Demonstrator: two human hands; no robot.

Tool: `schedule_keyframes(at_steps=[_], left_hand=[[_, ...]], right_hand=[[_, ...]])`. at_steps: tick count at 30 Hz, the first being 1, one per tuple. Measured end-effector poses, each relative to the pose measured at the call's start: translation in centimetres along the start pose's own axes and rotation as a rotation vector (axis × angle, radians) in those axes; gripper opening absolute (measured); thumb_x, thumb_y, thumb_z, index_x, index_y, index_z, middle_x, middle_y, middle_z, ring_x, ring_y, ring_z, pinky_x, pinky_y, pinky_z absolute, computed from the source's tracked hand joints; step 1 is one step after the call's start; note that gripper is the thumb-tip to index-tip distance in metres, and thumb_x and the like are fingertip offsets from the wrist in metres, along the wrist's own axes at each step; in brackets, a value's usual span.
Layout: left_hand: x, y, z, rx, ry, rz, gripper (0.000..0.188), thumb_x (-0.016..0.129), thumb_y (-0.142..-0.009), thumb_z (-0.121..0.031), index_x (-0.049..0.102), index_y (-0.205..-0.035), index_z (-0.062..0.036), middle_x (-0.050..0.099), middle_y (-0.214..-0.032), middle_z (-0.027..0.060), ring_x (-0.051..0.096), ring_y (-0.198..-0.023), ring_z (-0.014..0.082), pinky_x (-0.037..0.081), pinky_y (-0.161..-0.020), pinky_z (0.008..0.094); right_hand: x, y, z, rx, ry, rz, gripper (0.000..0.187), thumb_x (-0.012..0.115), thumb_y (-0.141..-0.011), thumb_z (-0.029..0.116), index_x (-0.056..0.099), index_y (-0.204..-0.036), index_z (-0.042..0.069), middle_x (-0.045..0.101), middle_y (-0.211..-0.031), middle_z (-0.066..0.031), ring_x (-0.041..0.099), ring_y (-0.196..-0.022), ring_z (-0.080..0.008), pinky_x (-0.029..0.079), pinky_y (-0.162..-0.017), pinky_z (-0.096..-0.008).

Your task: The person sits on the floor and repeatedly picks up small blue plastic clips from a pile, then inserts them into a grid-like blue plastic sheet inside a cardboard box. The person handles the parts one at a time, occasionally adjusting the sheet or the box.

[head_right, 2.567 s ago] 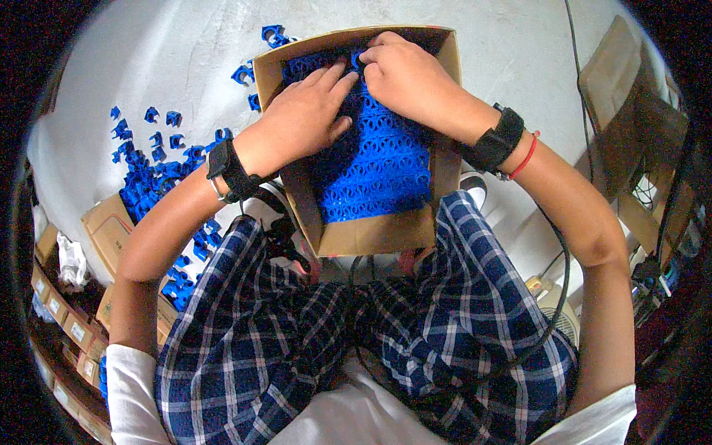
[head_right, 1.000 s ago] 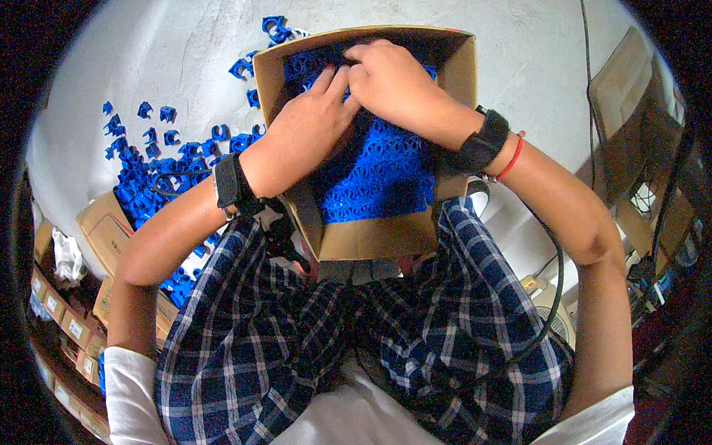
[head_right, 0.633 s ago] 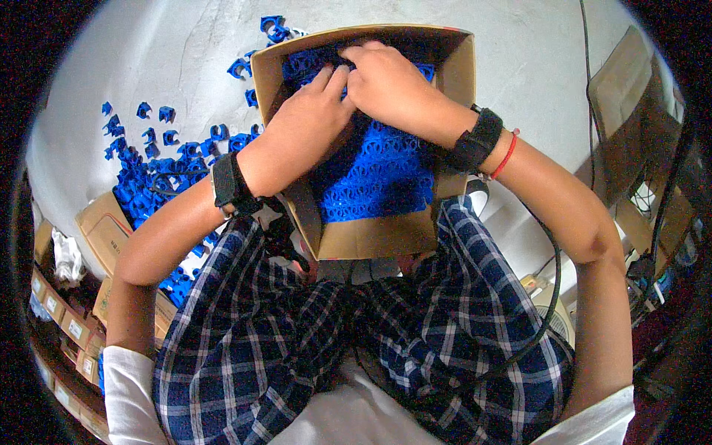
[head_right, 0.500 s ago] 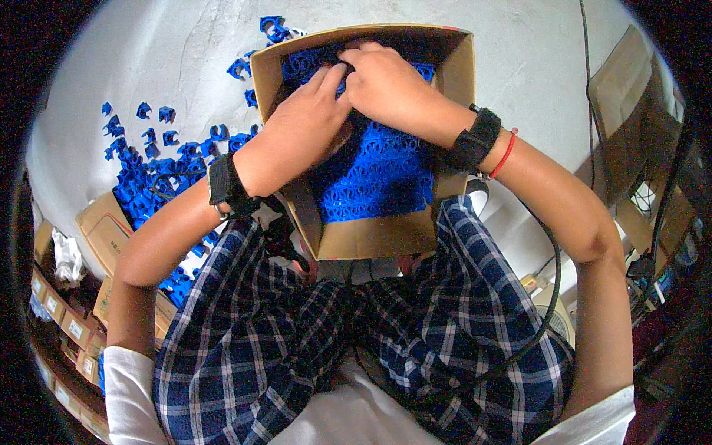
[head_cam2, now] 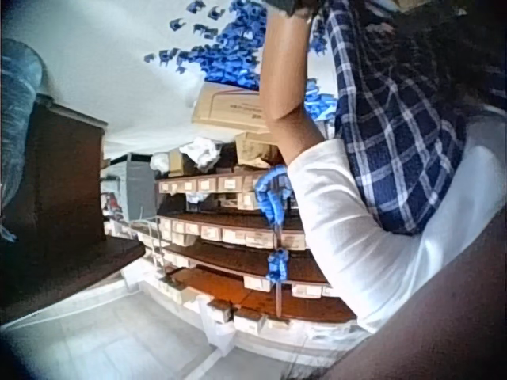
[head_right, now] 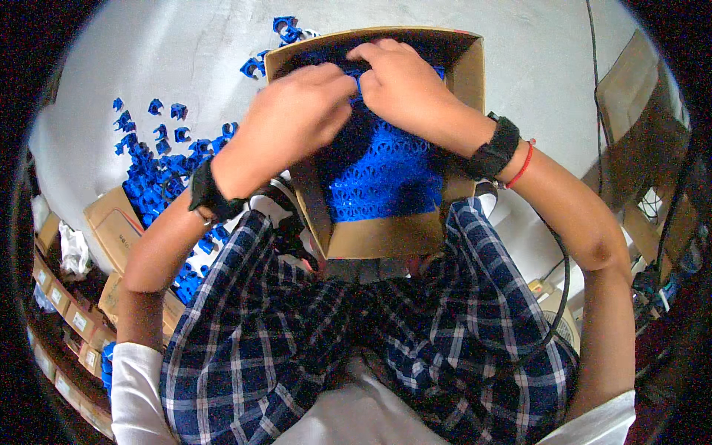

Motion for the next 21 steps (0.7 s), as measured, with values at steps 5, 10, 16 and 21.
schedule_keyframes(at_steps=[5,10,16,21], left_hand=[[-6.3,2.0,7.0,-0.147,0.177,-0.535,0.021,0.053,-0.085,-0.003,0.065,-0.102,-0.0052,0.065,-0.094,0.0090,0.066,-0.084,0.0212,0.052,-0.075,0.0316],[-4.1,0.3,13.4,0.028,-0.107,-0.151,0.079,0.071,-0.070,-0.022,0.039,-0.142,-0.0116,0.040,-0.141,0.0225,0.040,-0.131,0.0404,0.036,-0.108,0.0465],[1.4,-1.4,14.3,0.215,-0.106,0.199,0.098,0.080,-0.061,-0.029,0.034,-0.147,-0.0168,0.033,-0.147,0.0231,0.033,-0.136,0.0429,0.033,-0.111,0.0485],[2.3,0.4,13.7,0.040,-0.129,0.124,0.091,0.079,-0.066,-0.026,0.037,-0.146,-0.0183,0.044,-0.139,0.0138,0.044,-0.123,0.0392,0.040,-0.106,0.0458]], right_hand=[[-1.7,0.4,0.8,0.022,-0.150,-0.055,0.027,0.048,-0.085,0.006,0.063,-0.107,0.003,0.061,-0.099,-0.0188,0.060,-0.094,-0.0352,0.048,-0.086,-0.0419],[-2.2,0.4,1.7,0.013,-0.182,-0.055,0.024,0.050,-0.085,0.006,0.062,-0.105,0.003,0.061,-0.099,-0.0172,0.061,-0.092,-0.0343,0.049,-0.083,-0.0405],[-2.0,1.2,2.6,-0.020,-0.162,-0.046,0.023,0.051,-0.085,0.007,0.062,-0.105,0.003,0.060,-0.101,-0.0174,0.060,-0.096,-0.0353,0.049,-0.086,-0.0411],[-1.9,2.6,2.7,-0.019,-0.164,-0.034,0.024,0.051,-0.085,0.007,0.062,-0.105,0.002,0.060,-0.104,-0.0178,0.060,-0.097,-0.0356,0.049,-0.087,-0.0406]])
Point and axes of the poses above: each hand's wrist, its own y-axis away from the middle knuckle, its own x-axis out of the palm, z = x × y, the point moved 5 cm from there along -y, towards the middle knuckle
